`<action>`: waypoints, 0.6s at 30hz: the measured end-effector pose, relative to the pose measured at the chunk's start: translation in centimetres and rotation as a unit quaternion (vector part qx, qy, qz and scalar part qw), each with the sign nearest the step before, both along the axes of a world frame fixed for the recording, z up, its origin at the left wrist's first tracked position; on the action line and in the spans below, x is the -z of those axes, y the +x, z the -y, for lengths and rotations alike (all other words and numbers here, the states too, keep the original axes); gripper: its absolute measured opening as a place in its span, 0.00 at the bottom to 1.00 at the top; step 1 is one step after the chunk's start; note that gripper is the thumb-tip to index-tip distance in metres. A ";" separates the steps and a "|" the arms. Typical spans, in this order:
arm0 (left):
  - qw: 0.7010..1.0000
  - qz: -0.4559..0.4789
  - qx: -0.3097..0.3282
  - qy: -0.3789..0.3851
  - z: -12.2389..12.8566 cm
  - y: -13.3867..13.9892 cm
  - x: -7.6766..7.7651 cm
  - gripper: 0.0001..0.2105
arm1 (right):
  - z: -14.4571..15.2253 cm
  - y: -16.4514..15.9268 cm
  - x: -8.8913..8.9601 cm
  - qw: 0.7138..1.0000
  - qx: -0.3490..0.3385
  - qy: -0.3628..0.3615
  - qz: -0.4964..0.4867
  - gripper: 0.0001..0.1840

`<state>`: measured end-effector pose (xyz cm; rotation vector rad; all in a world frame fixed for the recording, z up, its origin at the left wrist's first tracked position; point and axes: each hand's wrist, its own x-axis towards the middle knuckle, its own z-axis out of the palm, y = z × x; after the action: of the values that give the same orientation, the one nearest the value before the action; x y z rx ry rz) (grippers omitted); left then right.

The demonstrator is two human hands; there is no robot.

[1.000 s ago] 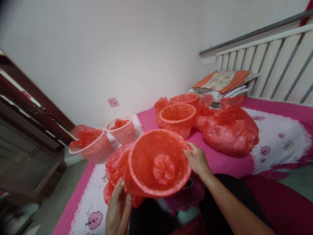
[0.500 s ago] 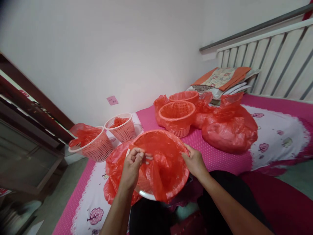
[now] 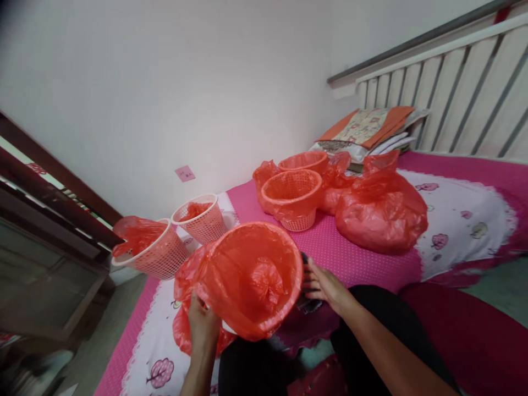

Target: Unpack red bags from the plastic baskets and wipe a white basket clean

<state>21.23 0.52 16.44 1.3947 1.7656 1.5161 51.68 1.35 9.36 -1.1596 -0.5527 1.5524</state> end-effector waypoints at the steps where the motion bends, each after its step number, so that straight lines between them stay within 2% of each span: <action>1: 1.000 0.003 0.003 0.004 0.0 0.3 -0.1 0.19 | 0.2 0.0 0.2 0.998 -0.036 0.000 -0.046 0.21; 2: 1.000 0.006 0.007 0.007 0.1 0.5 -0.2 0.18 | 0.3 0.0 0.3 0.995 -0.054 0.011 -0.083 0.19; 4: 1.000 0.006 0.013 0.010 0.3 0.7 -0.4 0.18 | 0.3 0.3 0.1 0.990 -0.043 0.039 -0.127 0.17; 7: 1.000 0.003 0.001 0.008 0.4 0.8 -0.5 0.18 | 0.3 1.0 -0.5 0.989 -0.005 0.059 -0.134 0.15; 9: 1.000 0.008 -0.017 0.005 0.2 0.8 -0.5 0.18 | 0.8 0.9 -0.5 0.992 -0.014 0.044 -0.116 0.13; 11: 0.999 0.012 -0.030 0.003 -0.1 0.8 -0.5 0.18 | 1.9 -0.1 0.0 0.993 -0.083 0.016 -0.077 0.14; 13: 1.000 0.010 -0.029 0.000 -0.5 0.9 -0.6 0.18 | 3.4 -2.0 0.6 0.981 -0.183 -0.002 -0.058 0.17; 15: 1.000 0.007 -0.019 0.001 -0.7 1.0 -0.9 0.17 | 4.9 -4.2 1.1 0.963 -0.249 0.000 -0.102 0.21; 16: 1.000 0.005 -0.013 0.000 -0.8 1.1 -1.0 0.17 | 5.4 -5.3 1.3 0.956 -0.256 0.003 -0.140 0.23; 18: 1.000 0.001 -0.002 0.000 -0.8 1.2 -1.2 0.16 | 6.0 -6.9 1.3 0.953 -0.220 0.014 -0.209 0.21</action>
<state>22.47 1.36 17.68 1.3890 1.7681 1.5203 44.78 -4.69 8.10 -0.6736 -0.5649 2.0969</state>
